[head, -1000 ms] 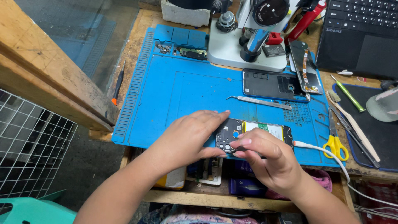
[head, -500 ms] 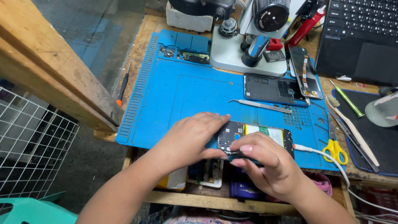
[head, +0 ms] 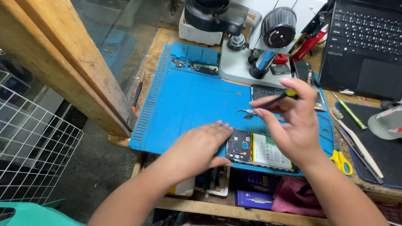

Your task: The person uses a screwdriver to remove screws from the internal components of a mobile phone and then handles a replacement screen and internal chassis.

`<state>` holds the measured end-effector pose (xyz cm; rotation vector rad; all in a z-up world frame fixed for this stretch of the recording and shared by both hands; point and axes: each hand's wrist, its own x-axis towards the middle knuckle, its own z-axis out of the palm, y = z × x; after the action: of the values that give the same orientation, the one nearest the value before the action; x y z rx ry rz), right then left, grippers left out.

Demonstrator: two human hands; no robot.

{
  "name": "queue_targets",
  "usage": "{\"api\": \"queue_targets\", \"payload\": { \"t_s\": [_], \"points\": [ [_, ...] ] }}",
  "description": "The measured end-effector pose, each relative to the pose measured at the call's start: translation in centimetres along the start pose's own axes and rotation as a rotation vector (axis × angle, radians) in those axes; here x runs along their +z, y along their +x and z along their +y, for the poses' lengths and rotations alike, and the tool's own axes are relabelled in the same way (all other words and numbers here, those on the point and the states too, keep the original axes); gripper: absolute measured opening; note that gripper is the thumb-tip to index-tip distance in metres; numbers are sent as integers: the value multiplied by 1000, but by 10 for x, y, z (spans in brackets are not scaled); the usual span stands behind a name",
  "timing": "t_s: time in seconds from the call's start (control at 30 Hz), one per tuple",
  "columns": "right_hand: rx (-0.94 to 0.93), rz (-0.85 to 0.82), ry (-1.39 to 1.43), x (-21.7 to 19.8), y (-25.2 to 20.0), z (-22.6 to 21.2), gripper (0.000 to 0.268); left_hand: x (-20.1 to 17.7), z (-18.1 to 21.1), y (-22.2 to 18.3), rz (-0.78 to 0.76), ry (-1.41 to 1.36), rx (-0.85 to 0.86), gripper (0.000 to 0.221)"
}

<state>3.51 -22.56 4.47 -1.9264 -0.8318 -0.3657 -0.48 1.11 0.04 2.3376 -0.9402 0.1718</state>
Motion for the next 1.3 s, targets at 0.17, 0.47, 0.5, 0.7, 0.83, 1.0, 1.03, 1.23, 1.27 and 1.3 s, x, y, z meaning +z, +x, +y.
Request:
{"api": "queue_targets", "payload": {
  "t_s": [0.17,0.47,0.5,0.7,0.83,1.0,1.03,1.23,1.27,1.3],
  "points": [
    [42,-96,-139,21,31,12,58,9,4,-4,32,48,-2,78],
    [113,-154,-130,47,52,35,62,7,2,-2,5,36,-17,79],
    [94,-160,-124,48,53,37,62,7,1,-2,-1,33,-22,79],
    [135,-103,-200,42,56,47,60,5,3,-2,5,22,-14,79],
    [96,-109,-185,42,54,53,59,3,3,-1,2,17,-11,79],
    [75,-122,-150,46,53,56,56,2,3,0,-3,13,-14,78],
    [101,-120,-155,45,54,55,56,2,3,0,-3,13,-17,78],
    [138,-76,6,30,49,36,60,0,3,0,-5,16,-12,80],
    [183,-68,95,24,43,31,62,0,3,0,12,16,-3,82],
    [227,-59,182,19,38,26,65,0,3,1,31,17,7,83]
  ]
}}
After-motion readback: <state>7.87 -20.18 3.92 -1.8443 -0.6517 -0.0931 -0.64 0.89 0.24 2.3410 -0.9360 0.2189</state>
